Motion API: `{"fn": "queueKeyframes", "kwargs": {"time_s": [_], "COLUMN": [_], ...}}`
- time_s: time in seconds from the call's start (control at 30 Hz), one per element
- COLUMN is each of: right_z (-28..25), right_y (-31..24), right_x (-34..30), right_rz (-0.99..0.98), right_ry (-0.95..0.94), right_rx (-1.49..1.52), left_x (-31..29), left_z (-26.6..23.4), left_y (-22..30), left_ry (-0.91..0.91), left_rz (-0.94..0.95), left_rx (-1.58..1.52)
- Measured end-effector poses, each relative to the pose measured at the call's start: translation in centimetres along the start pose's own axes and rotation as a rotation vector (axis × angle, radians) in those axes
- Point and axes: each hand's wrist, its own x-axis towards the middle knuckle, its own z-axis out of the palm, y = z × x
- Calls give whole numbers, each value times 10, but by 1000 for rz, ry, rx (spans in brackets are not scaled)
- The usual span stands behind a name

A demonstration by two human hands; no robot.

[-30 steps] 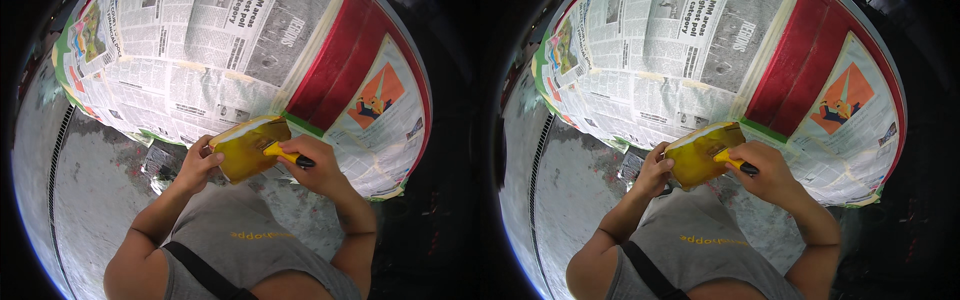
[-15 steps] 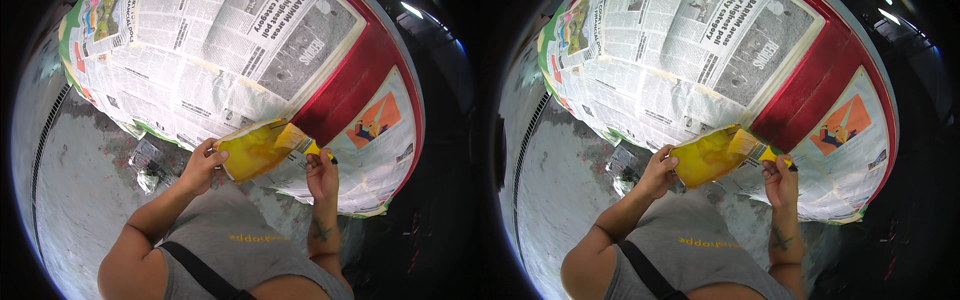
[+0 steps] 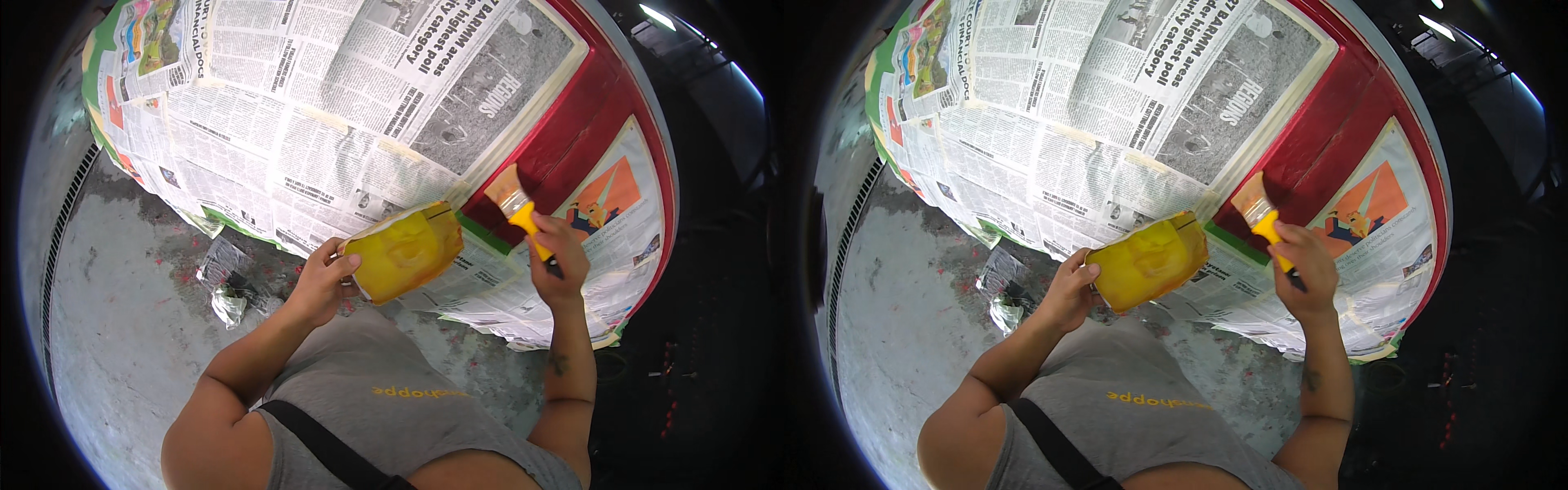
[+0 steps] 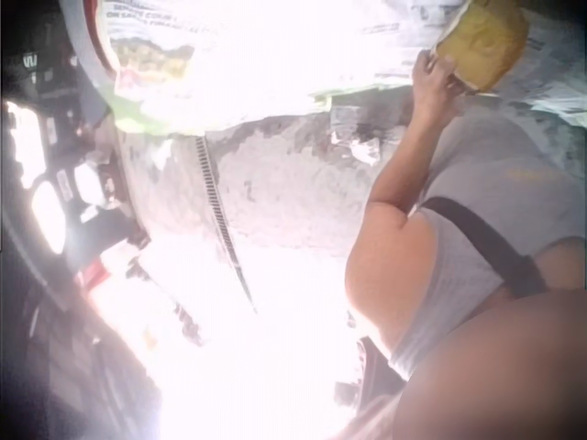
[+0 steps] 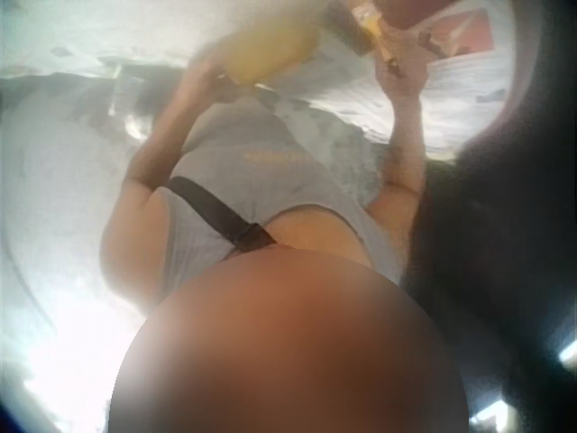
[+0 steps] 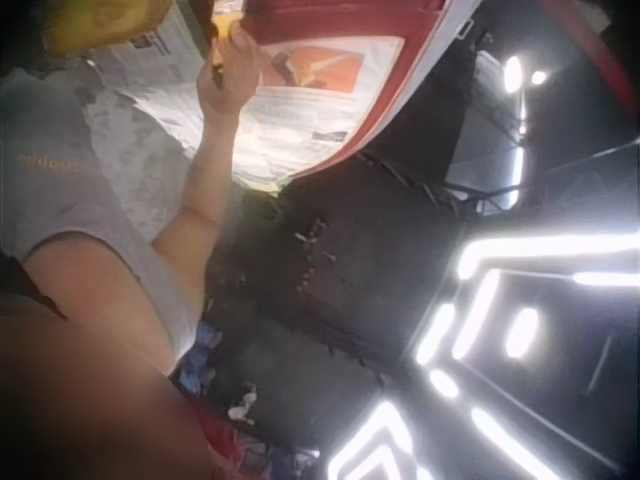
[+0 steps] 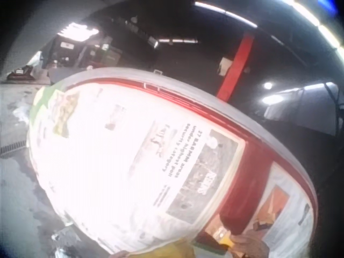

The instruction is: The person paints a red stripe along the rear of a car using a small brush and a yellow paint container. The car is masked with newspaper and tape. The person repeatedly dips the brush into the container and applies paint along the curved edge of the trunk.

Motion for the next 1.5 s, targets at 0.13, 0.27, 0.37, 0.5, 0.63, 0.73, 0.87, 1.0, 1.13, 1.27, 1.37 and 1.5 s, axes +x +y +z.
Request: {"fn": "queueKeyframes", "kwargs": {"time_s": [0.13, 0.27, 0.37, 0.5, 0.63, 0.73, 0.87, 1.0, 1.13, 1.27, 1.37, 1.5], "right_z": [3, -5, -5, -4, -6, 0, 19, 28, 37, 41, 43, 37], "right_y": [-6, -13, -18, -20, -24, -32, -45, -54, -61, -65, -64, -64], "right_x": [13, 21, 24, 30, 33, 27, 13, 5, 3, 1, 3, 12], "right_rz": [-89, -109, -119, -63, -15, -37, -13, -50, -42, -59, -84, -22], "right_ry": [-148, -176, -120, -245, -23, -186, -387, -188, -338, -398, -373, -567], "right_rx": [-63, -171, -173, -199, -170, -125, -262, -152, -250, -306, -306, -335], "left_x": [0, 2, 2, 3, 2, -3, -10, -12, -14, -16, -14, -12], "left_z": [-7, -12, -13, -12, -16, -21, -26, -29, -33, -38, -38, -39], "left_y": [-3, -2, -1, 0, 3, 6, 10, 9, 8, 9, 8, 10], "left_ry": [5, -11, -21, -20, -17, -32, -47, -36, -43, -62, -56, -59], "left_rz": [-7, -14, 2, -16, -12, -23, -2, -4, -17, -17, -16, -25], "left_rx": [-15, -22, -40, -27, -13, -13, -22, -14, -19, -33, -19, -18]}}
